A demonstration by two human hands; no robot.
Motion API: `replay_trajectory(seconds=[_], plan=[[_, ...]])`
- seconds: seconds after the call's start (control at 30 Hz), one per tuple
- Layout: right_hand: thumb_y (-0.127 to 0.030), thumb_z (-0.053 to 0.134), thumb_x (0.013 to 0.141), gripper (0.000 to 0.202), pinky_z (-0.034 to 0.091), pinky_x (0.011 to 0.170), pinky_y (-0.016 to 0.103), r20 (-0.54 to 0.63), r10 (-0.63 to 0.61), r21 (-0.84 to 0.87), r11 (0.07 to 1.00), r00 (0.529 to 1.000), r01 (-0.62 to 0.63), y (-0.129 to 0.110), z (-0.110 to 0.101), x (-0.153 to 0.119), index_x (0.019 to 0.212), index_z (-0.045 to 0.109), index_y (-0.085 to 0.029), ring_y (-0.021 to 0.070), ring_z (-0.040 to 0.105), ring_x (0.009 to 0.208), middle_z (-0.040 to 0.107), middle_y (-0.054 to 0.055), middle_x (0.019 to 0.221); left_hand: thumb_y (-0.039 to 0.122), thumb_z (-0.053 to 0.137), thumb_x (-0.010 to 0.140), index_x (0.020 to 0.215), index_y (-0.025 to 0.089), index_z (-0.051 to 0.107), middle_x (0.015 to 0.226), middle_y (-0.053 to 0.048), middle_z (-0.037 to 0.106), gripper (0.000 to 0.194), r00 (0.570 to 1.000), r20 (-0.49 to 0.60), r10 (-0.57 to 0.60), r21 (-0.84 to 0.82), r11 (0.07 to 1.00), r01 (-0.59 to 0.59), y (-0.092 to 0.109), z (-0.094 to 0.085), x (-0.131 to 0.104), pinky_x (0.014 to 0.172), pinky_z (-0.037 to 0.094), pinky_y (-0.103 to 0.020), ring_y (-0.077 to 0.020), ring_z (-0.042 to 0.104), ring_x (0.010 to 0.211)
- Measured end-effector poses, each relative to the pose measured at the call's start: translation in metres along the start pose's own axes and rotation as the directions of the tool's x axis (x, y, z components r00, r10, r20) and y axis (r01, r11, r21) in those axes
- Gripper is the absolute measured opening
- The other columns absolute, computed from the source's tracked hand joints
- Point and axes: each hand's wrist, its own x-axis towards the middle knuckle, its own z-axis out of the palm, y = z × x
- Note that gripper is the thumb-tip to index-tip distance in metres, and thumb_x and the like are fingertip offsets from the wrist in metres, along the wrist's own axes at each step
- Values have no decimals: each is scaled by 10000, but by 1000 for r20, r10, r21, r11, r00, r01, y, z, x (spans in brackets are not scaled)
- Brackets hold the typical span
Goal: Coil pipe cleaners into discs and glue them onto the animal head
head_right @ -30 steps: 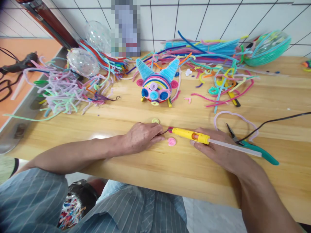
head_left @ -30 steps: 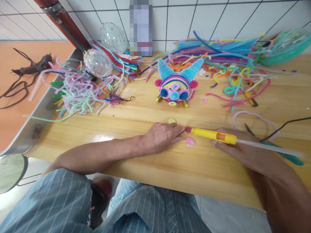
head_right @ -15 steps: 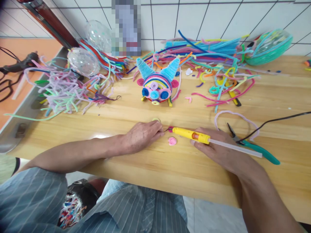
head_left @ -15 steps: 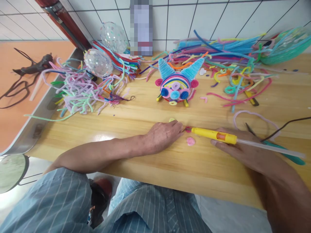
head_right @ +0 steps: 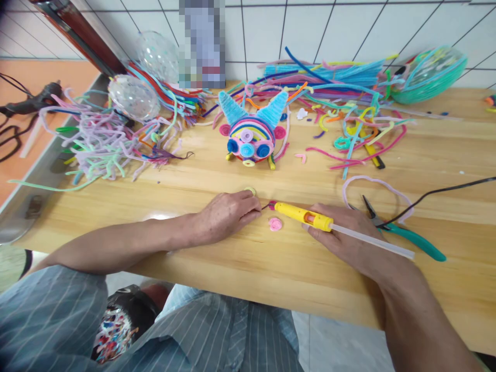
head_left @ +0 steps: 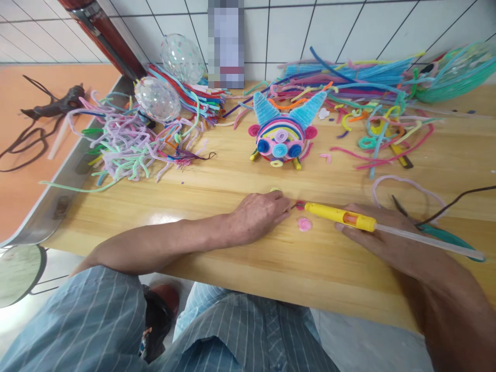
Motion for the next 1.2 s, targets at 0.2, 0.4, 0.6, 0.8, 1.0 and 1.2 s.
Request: replay_trajectory(seconds=[0.2,0.4,0.6,0.8,1.0,1.2], plan=[[-668,471,1000,506,445,555,333,-52,-24,-31,999,998,22,1,4,-2,742,586,-249,209,618,573,668,47,696,308,341,1124,1148,156,638,1110,-105,680,335,1000,0,-7,134,991,7,3,6,3,751,583,-326,-226,712,977],[-594,497,1020,451,427,533,317,-63,-90,-43,995,994,87,-4,2,-2,744,581,-248,194,611,559,647,23,667,219,302,1107,1158,135,600,1151,-120,677,313,1000,15,8,204,979,-10,3,12,5,735,604,-371,-264,726,999],[-597,508,1014,451,419,522,319,-68,-89,-38,996,994,87,-6,2,-1,732,572,-252,192,597,543,635,16,648,251,331,1107,1175,134,571,1120,-130,708,276,999,3,-36,164,986,35,4,8,5,723,599,-376,-270,736,958],[-568,512,1015,424,420,549,326,-33,-64,-21,998,997,63,-6,0,-1,744,582,-250,197,602,570,643,21,670,301,372,1115,1146,163,574,1081,-91,731,246,997,-62,34,-19,999,-36,-2,5,2,768,579,-327,-210,716,926],[-556,534,1010,395,404,558,329,-25,-60,-10,998,998,60,-4,2,-3,758,576,-255,195,595,578,643,16,684,342,414,1106,1176,170,641,1077,-94,715,293,999,-29,29,-57,998,-30,-4,-1,0,827,568,-343,-227,704,968],[-539,540,1020,385,409,572,335,-36,-88,-15,996,995,88,-4,1,-4,770,577,-248,201,608,589,642,19,692,317,432,1094,1068,160,657,1061,-85,705,276,998,-22,-51,-124,991,47,-1,-2,1,840,556,-345,-219,689,950]])
